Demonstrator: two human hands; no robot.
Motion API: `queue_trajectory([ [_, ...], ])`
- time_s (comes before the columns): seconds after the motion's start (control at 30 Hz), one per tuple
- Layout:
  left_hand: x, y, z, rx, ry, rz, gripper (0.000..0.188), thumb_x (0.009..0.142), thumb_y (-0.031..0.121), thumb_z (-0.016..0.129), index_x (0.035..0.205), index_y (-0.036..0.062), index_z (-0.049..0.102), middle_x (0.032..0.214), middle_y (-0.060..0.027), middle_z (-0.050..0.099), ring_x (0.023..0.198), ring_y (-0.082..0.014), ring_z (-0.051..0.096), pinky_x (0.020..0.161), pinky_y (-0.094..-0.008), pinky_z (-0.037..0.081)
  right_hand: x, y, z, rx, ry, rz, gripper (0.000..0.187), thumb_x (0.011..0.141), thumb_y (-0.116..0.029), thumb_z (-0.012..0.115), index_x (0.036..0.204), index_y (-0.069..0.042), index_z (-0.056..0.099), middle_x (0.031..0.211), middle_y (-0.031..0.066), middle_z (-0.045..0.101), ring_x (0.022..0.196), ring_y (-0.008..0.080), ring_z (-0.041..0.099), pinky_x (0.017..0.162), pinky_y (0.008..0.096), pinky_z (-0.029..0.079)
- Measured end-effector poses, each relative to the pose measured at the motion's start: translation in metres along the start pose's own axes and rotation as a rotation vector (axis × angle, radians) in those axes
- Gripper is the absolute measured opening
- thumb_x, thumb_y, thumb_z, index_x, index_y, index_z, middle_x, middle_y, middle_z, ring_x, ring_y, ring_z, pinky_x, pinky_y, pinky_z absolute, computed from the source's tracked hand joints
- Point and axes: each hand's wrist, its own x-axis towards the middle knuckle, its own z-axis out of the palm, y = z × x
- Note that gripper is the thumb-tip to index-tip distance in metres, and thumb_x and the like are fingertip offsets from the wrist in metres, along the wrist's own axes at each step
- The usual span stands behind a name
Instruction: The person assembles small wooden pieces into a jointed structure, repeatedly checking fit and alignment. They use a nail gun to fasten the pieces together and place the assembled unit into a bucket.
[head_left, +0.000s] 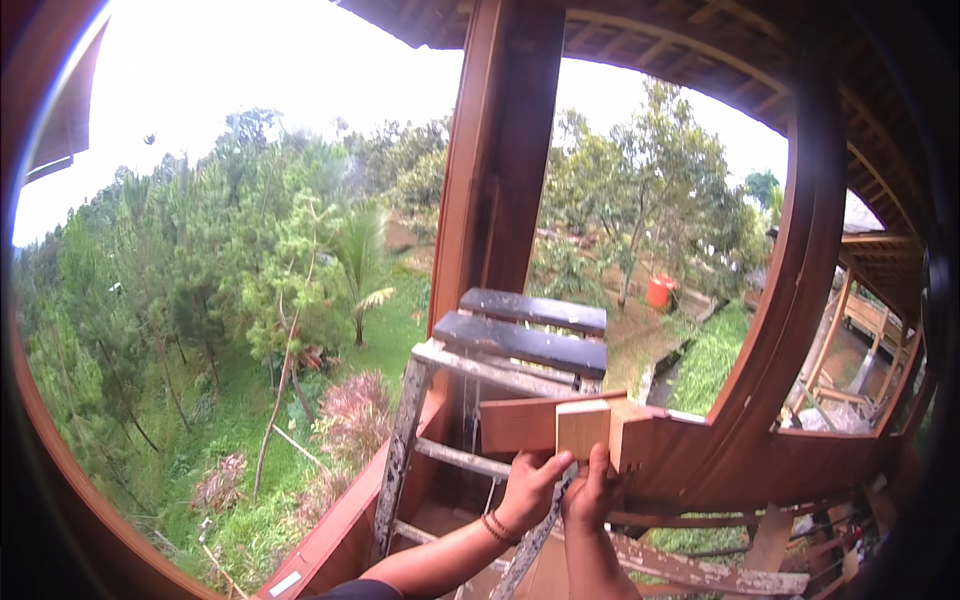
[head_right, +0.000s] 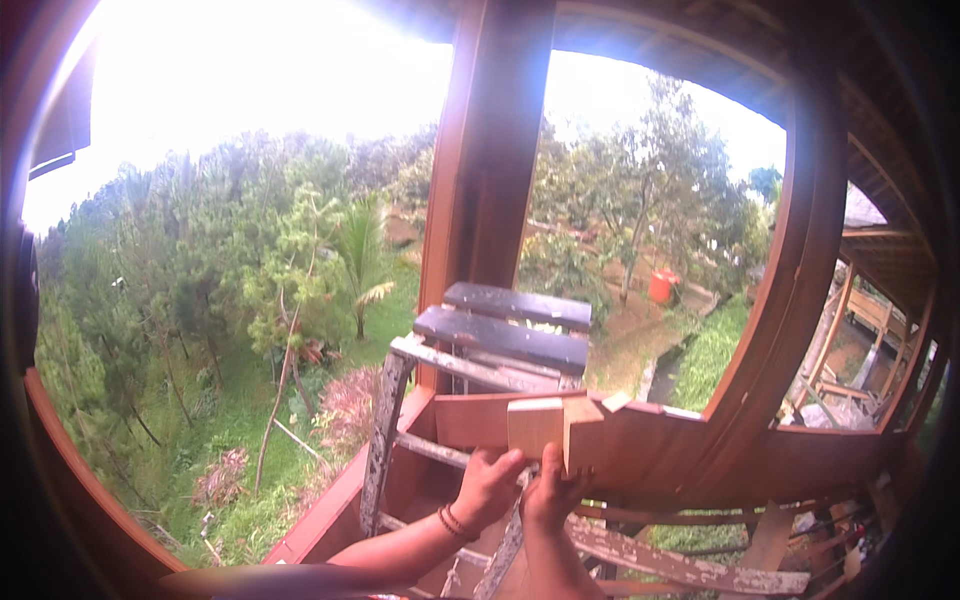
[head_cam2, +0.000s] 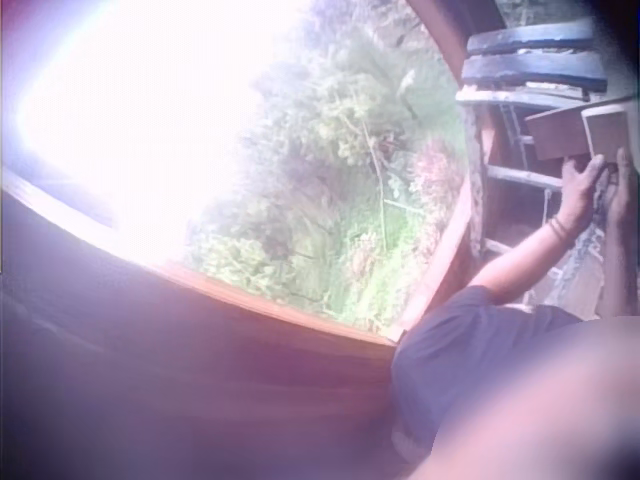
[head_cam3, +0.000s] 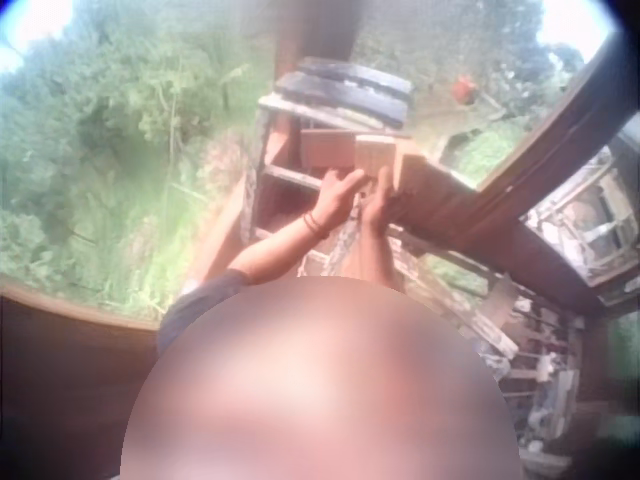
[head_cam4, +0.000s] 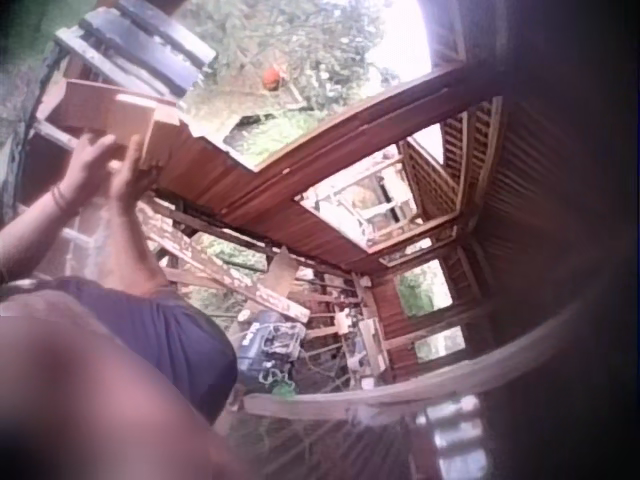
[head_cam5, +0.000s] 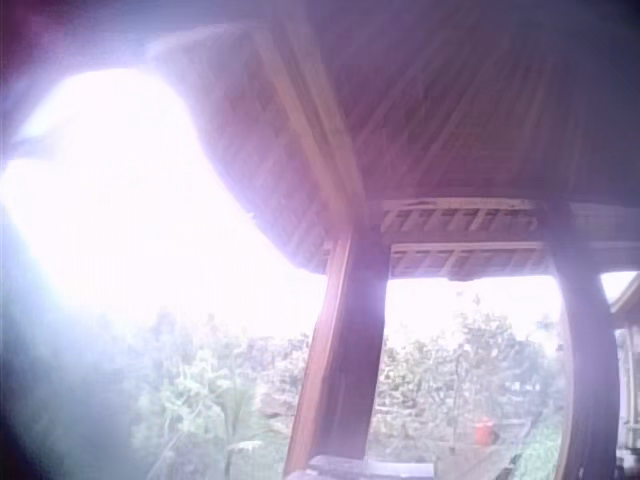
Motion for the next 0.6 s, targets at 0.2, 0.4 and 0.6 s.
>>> queue_trajectory([
  [0.2, 0.011, 0.007, -0.022, 0.002, 0.055, -0.106, 0.034, 0.090, 0.015, 0.074, 0.116, -0.0046, 0.066, 0.107, -0.0074, 0.071, 0.096, -0.0122, 0.063, 0.086, -0.0277, 0.049, -0.016, 0.015, 0.006, -0.076, 0.037, 0.016, 0.042, 0.095, -0.006, 0.066, 0.134, 0.000, 0.049, 0.128, 0.0128, 0.058, 0.115, 0.0240, 0.058, 0.094, 0.0401, 0.054],
  [0.4, 0.009, 0.029, -0.049, -0.008, 0.005, -0.109, 0.037, 0.090, 0.014, 0.073, 0.120, -0.0045, 0.062, 0.108, -0.0073, 0.069, 0.091, -0.0111, 0.063, 0.080, -0.0273, 0.050, -0.041, 0.009, 0.022, -0.275, 0.020, 0.010, 0.048, 0.090, -0.015, 0.074, 0.130, 0.001, 0.052, 0.121, 0.0089, 0.060, 0.110, 0.0195, 0.058, 0.097, 0.0355, 0.047],
  [0.6, 0.002, 0.036, -0.084, -0.017, 0.021, -0.167, 0.045, 0.091, 0.016, 0.069, 0.129, -0.0018, 0.052, 0.121, -0.0124, 0.065, 0.109, -0.0233, 0.066, 0.094, -0.0417, 0.056, -0.068, 0.010, 0.011, -0.465, -0.207, -0.012, 0.068, 0.088, -0.043, 0.072, 0.132, 0.005, 0.051, 0.134, 0.0157, 0.045, 0.128, 0.0279, 0.045, 0.106, 0.0433, 0.037],
])
